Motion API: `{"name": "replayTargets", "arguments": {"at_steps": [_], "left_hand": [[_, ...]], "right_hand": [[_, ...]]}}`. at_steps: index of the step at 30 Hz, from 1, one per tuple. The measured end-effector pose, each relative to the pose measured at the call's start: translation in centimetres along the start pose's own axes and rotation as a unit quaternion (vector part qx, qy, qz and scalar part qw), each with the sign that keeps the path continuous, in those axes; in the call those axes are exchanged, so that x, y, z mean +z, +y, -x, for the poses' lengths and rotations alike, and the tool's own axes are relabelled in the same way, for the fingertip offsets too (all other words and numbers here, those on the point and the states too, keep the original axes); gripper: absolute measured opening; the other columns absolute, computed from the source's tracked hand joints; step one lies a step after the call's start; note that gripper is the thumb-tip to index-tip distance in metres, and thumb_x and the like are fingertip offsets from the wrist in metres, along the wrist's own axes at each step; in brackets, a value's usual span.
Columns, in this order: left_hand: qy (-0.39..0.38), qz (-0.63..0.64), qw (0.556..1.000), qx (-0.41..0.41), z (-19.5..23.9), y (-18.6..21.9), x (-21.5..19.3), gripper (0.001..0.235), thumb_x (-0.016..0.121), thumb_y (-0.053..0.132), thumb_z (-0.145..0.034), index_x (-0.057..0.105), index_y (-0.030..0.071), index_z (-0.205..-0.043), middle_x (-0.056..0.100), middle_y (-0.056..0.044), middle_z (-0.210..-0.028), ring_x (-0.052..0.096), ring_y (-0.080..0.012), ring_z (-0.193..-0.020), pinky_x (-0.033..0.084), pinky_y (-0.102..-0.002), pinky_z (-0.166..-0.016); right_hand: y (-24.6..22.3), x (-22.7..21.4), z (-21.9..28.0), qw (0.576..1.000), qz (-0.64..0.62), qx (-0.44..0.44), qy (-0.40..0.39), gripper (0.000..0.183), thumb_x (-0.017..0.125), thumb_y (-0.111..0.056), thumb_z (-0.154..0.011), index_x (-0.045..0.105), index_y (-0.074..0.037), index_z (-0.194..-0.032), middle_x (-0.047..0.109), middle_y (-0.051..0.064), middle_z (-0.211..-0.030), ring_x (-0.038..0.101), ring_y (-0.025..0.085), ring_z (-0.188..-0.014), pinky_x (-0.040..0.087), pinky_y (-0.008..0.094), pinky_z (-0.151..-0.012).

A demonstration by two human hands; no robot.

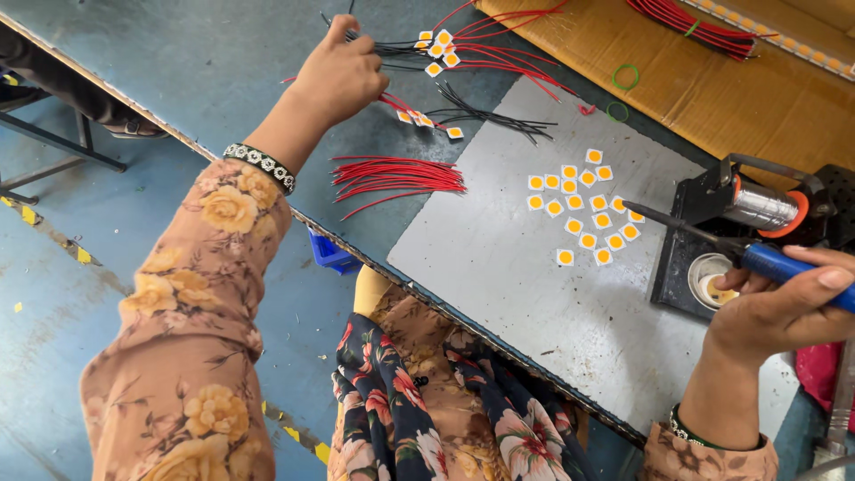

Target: The person solders red wires to small square LED modules on a workbench. They repeatedly pick up a module, apply solder with a soldering iron, and place the finished unit aside. The person also uses wire cutters to trim wire ends.

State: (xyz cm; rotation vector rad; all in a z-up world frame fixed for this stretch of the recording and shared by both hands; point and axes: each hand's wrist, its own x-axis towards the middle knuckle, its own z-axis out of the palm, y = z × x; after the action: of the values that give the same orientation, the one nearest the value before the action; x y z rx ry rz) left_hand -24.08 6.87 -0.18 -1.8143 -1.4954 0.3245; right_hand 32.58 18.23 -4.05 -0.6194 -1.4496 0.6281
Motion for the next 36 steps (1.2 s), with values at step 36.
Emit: {"name": "replayTargets", "arguments": {"at_steps": [36], "left_hand": [[0.072, 0.235, 0.961, -0.130, 1.1, 13.4, -9.5, 0.010, 0.073, 0.024, -0.092, 0.068, 0.016, -0.089, 0.061, -0.001, -0.091, 0.062, -0.0210, -0.091, 0.043, -0.038, -0.079]], "right_hand": [[-1.2, 0.9, -0.7, 0.997, -0.068, -0.006, 0.031, 0.049, 0.052, -0.040, -0.123, 0.047, 0.005, -0.106, 0.048, 0.012, -0.077, 0.049, 0.018, -0.050, 0.044, 0.028, -0.044]]}}
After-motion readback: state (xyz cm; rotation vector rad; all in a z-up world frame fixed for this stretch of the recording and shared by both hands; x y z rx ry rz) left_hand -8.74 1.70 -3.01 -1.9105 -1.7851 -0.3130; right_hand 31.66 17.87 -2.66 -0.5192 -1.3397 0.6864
